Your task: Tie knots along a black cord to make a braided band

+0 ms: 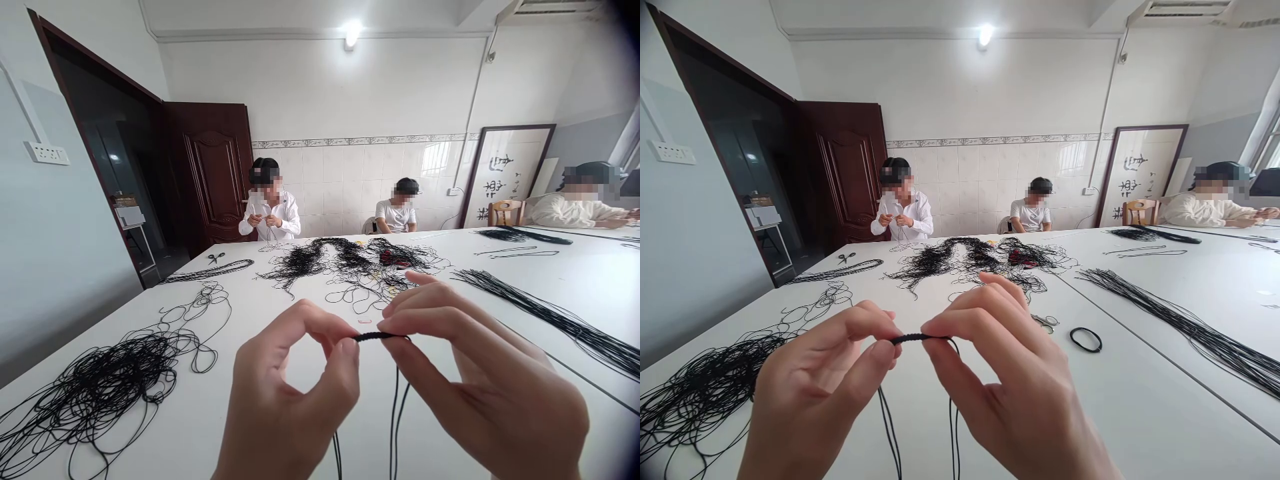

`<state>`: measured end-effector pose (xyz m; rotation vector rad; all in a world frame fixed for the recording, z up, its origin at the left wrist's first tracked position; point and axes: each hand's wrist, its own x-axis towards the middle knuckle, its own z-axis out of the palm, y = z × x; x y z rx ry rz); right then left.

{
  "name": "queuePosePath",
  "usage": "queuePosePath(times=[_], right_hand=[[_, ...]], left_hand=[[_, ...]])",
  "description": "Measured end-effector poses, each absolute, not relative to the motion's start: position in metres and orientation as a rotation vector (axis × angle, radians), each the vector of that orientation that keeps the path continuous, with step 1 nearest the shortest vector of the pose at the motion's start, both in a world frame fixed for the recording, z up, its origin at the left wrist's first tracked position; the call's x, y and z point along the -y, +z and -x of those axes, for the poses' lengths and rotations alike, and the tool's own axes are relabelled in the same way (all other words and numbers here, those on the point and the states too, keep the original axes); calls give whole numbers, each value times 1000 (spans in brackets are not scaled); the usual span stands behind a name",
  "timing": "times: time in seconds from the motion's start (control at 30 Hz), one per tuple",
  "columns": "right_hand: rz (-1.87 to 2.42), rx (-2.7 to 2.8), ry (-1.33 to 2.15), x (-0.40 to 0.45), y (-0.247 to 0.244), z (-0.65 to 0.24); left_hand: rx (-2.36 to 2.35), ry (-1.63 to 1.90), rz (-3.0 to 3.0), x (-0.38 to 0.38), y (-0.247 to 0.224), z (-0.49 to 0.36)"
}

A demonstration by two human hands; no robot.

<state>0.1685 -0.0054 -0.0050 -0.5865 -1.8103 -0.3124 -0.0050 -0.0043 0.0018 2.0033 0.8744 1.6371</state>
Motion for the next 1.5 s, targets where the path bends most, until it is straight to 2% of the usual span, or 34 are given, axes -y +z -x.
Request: queuePosePath(times=[0.57,1.1,1.5], right_hand=[[571,1810,-300,6,-5,-169],[574,1814,-228,7,-6,-169],[625,1772,-294,8,-8,-170]], left_hand=[[-922,1565,-1916,5,2,4],[-978,1664,-2069,4,1,7],[-935,1534,-1953,7,2,5]])
